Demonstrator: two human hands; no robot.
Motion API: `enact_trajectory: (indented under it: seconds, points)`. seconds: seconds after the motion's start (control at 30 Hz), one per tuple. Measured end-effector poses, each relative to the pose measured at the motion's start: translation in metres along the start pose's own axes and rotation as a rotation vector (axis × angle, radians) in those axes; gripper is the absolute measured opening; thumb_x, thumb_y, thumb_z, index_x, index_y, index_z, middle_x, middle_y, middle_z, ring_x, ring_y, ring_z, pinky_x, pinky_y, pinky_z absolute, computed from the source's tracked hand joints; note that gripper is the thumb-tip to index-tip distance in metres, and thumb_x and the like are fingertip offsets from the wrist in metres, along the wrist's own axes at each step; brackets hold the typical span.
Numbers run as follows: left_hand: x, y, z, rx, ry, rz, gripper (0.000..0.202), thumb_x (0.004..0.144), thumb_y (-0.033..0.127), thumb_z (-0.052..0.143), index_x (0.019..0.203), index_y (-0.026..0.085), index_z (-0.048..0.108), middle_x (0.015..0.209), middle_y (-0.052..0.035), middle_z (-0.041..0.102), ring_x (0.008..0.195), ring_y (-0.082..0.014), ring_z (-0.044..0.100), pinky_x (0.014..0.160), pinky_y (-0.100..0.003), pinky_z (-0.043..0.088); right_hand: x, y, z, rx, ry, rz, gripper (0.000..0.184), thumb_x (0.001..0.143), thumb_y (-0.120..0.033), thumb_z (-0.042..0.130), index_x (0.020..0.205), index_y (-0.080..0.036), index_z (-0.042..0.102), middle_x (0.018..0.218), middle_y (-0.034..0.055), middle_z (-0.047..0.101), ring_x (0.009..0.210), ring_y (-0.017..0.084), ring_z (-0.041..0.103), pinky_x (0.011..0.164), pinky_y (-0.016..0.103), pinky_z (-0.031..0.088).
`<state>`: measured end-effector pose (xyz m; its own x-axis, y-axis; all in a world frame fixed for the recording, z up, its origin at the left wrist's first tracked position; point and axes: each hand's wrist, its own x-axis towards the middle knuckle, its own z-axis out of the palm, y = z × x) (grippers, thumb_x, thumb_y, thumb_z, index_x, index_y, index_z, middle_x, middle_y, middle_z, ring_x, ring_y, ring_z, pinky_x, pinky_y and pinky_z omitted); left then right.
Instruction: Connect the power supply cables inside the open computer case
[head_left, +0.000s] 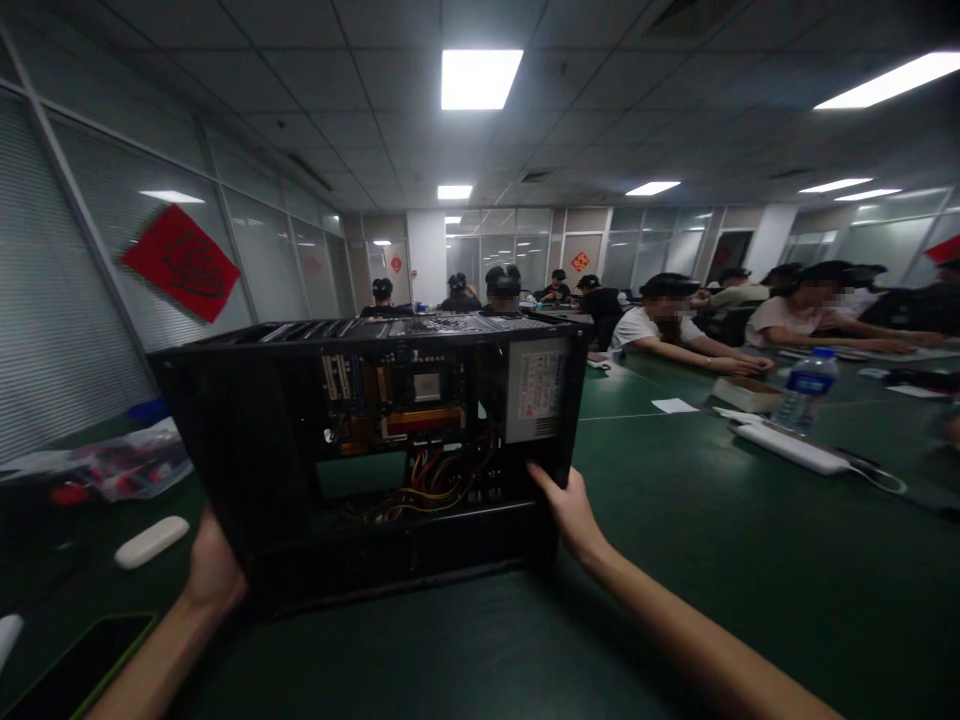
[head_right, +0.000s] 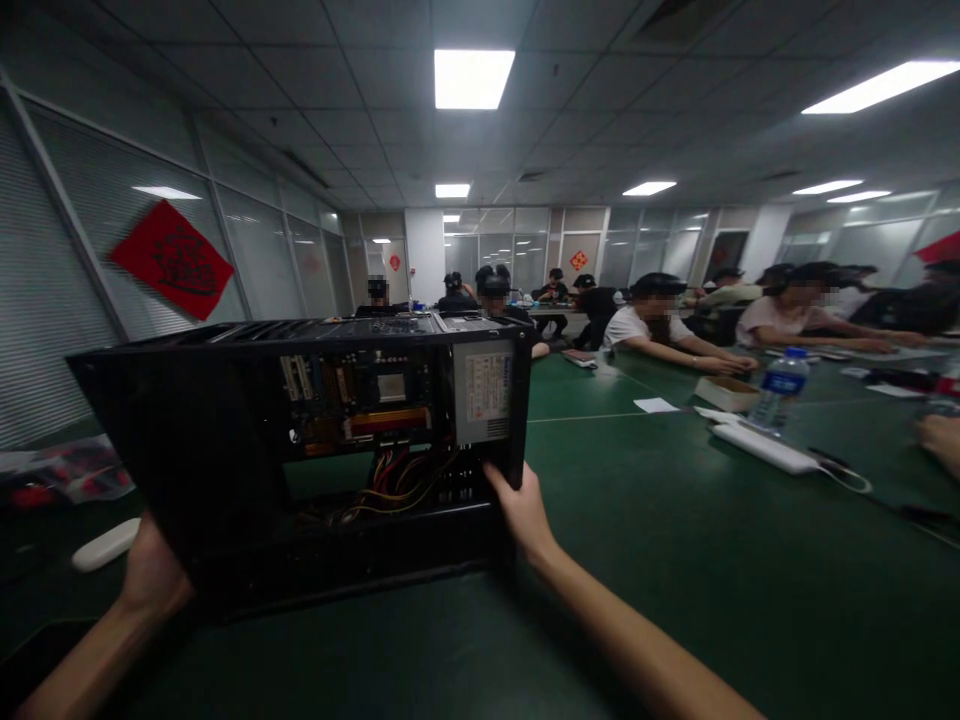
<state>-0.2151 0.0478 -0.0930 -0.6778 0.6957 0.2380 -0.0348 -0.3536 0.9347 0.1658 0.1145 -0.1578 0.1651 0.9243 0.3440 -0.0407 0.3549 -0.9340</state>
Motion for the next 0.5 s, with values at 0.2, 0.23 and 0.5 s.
enact_trajectory:
  seconds: [0.2,0.23,0.5]
  points:
    - [-0.009,-0.004,0.012,-0.133,-0.077,-0.119,0.023,0.078,0.051,0.068,0.079,0.028,0.072,0.099,0.0075,0.079,0.121,-0.0259,0.063,0.093,-0.034,0.058,0.02,-0.021,-0.014,-0.081,-0.008,-0.073,0.045,0.074,-0.053,0.075,0.097,-0.014,0.07,0.1,0.0103,0.076,0.096,0.028,0.067,0.088,0.041,0.053]
    - [-0.012,-0.004,0.014,-0.138,-0.083,-0.114,0.022,0.079,0.049,0.067,0.079,0.028,0.072,0.098,0.0076,0.079,0.119,-0.0255,0.063,0.093,-0.033,0.058,0.023,-0.023,-0.018,-0.092,-0.002,-0.081,0.044,0.074,-0.052,0.074,0.096,-0.014,0.07,0.099,0.0099,0.075,0.094,0.028,0.067,0.087,0.041,0.053]
    - [-0.057,-0.035,0.05,-0.105,-0.113,-0.103,0.041,0.078,0.064,0.06,0.087,0.025,0.068,0.084,0.0013,0.074,0.099,-0.0247,0.07,0.08,-0.033,0.062,0.056,-0.026,-0.083,-0.125,0.122,-0.031,0.033,0.058,-0.041,0.078,0.076,-0.015,0.068,0.074,0.0033,0.07,0.073,0.021,0.06,0.071,0.035,0.05]
